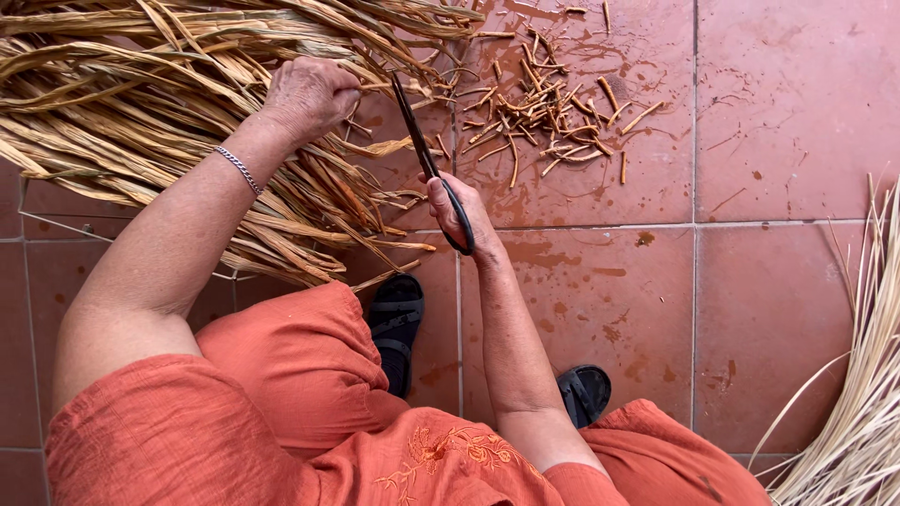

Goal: The person sits on a tiled floor and uses shears to cut dried palm leaves into short pieces. They repeatedly trim the ends of the leaves, drop the cuttings onto the floor, and occasionally adjust the bundle of leaves on a wire rack.

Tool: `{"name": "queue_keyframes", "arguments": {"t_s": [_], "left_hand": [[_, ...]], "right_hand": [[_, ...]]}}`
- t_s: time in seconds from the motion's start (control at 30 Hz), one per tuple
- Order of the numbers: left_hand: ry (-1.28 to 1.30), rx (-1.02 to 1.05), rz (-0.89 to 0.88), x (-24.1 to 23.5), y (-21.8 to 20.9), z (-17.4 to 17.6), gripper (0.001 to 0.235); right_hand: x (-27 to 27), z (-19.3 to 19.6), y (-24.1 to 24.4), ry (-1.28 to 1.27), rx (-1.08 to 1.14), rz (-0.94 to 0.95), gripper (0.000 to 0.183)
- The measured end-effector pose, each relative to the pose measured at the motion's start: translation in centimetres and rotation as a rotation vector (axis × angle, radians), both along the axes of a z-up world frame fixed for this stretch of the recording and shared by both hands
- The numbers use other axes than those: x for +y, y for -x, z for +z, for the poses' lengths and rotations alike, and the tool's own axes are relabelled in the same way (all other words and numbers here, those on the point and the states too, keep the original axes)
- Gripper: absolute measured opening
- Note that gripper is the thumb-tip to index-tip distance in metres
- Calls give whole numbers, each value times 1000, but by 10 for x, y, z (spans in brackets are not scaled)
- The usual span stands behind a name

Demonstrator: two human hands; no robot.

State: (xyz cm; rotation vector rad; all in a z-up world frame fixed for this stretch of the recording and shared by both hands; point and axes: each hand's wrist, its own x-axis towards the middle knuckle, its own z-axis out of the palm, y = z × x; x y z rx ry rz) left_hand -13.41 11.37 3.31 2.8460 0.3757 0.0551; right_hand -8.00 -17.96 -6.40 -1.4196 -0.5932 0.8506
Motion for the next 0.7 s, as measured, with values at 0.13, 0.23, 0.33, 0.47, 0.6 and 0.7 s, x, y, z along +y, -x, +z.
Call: {"name": "queue_keyframes", "arguments": {"t_s": [0.13,0.23,0.33,0.47,0.6,0.7], "left_hand": [[-23,22,21,-2,2,1,16],[-13,51,82,-2,1,4,17],[-26,26,64,-4,-1,0,17],[-36,-13,6,0,0,-7,18],[-192,27,-110,4,4,-15,17],[-221,19,-166,5,8,-15,16]], "right_hand": [[9,5,7,39,-13,-1,59],[6,9,7,-59,24,34,61],[0,9,4,-42,-2,76,59],[3,8,1,60,-48,34,56],[9,7,6,91,-108,30,61],[15,6,12,132,-135,15,66]]}}
